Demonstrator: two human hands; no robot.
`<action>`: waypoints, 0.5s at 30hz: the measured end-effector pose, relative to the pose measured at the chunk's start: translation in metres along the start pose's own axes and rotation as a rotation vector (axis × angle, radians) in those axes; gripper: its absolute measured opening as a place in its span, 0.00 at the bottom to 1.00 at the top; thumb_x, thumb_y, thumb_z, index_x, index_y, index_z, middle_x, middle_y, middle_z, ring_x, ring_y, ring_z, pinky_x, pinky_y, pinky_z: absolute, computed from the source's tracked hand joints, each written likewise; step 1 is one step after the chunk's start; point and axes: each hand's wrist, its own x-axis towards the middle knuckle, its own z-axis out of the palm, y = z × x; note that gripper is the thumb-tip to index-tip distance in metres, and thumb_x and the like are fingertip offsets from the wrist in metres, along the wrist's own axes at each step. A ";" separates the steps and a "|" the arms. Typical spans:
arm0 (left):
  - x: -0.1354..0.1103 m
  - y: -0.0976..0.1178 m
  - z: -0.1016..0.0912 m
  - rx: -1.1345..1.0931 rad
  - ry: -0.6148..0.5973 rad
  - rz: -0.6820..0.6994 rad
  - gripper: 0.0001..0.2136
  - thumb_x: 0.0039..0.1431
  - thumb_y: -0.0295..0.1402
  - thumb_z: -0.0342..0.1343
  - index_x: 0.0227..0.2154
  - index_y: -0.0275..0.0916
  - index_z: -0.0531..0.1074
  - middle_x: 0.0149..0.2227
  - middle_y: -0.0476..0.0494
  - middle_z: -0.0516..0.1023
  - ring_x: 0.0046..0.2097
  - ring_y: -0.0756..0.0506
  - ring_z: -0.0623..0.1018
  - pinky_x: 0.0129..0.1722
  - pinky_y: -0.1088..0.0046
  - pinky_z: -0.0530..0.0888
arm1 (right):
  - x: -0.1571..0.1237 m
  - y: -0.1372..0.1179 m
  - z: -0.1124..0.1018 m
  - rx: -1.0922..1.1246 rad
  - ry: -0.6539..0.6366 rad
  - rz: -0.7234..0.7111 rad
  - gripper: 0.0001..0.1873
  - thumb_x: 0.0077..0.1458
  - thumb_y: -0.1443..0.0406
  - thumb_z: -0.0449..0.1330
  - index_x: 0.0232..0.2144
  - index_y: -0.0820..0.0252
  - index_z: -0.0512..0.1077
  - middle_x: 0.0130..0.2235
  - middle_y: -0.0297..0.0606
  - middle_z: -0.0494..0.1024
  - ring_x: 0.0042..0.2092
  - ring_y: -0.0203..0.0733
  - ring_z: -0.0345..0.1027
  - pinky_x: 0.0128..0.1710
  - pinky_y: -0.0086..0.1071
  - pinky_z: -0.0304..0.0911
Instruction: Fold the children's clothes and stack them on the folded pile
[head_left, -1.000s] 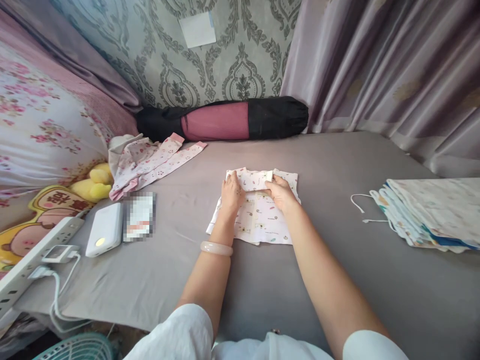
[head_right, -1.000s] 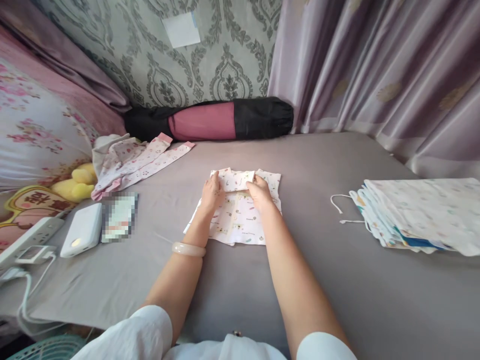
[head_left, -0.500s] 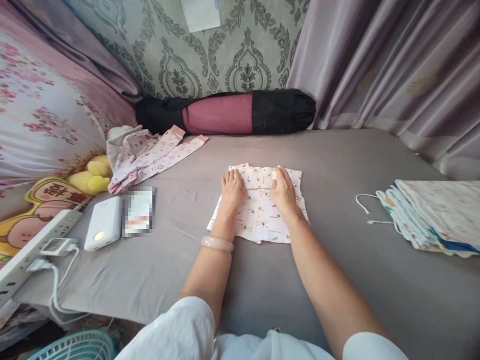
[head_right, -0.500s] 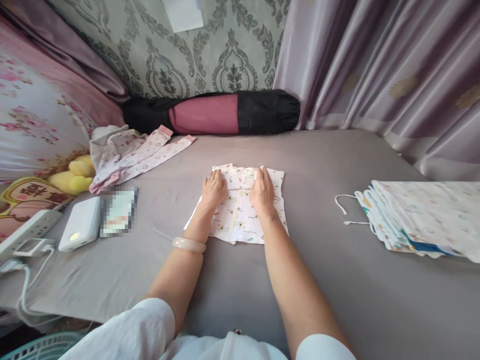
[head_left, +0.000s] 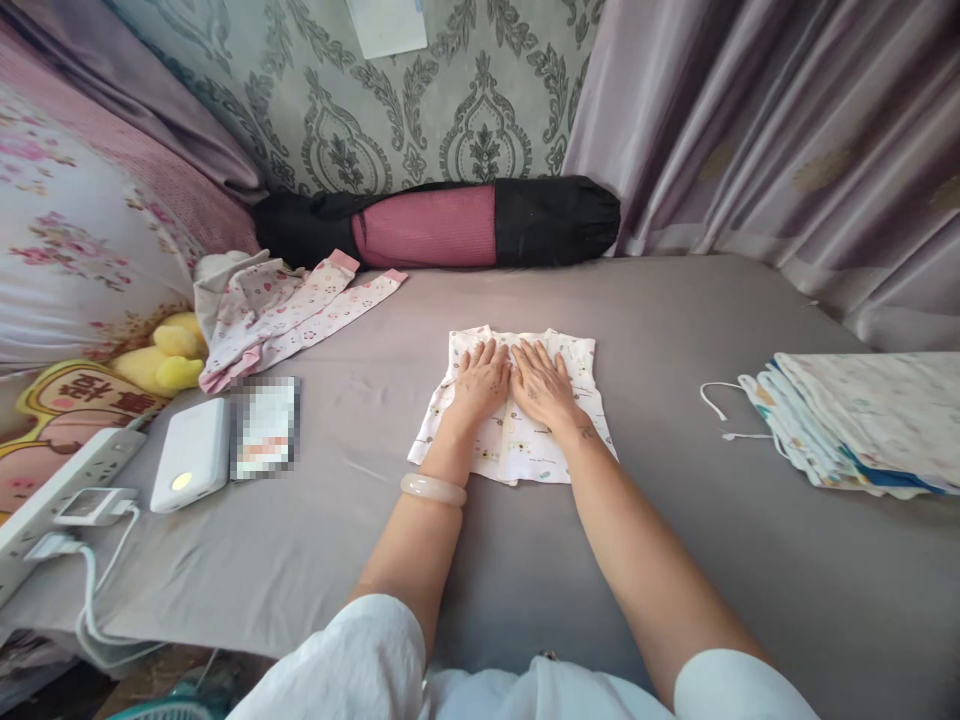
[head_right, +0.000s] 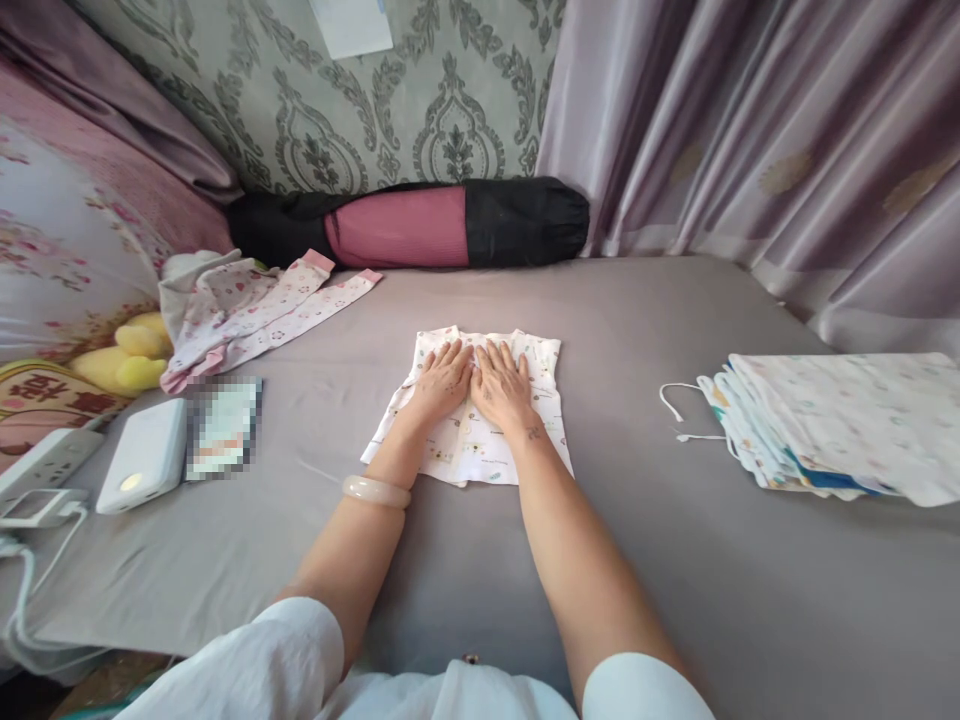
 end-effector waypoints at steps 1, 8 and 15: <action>0.000 -0.001 0.000 -0.004 -0.002 0.000 0.24 0.69 0.37 0.35 0.65 0.36 0.55 0.68 0.40 0.54 0.69 0.39 0.53 0.67 0.55 0.50 | 0.000 0.000 0.000 -0.005 -0.010 0.003 0.29 0.66 0.61 0.37 0.66 0.60 0.54 0.69 0.37 0.52 0.69 0.47 0.39 0.67 0.50 0.35; 0.002 -0.003 0.002 -0.011 0.065 0.035 0.24 0.69 0.36 0.34 0.64 0.35 0.56 0.68 0.39 0.55 0.69 0.41 0.53 0.67 0.56 0.50 | 0.000 -0.001 -0.005 0.003 -0.026 0.028 0.30 0.66 0.61 0.36 0.67 0.62 0.53 0.69 0.38 0.50 0.70 0.46 0.37 0.67 0.50 0.33; 0.006 -0.003 0.009 0.020 0.072 0.006 0.25 0.69 0.40 0.34 0.65 0.37 0.56 0.68 0.42 0.56 0.69 0.39 0.53 0.67 0.53 0.49 | 0.004 0.006 -0.001 -0.031 0.024 0.102 0.30 0.66 0.60 0.36 0.67 0.65 0.52 0.69 0.41 0.50 0.69 0.47 0.39 0.67 0.50 0.33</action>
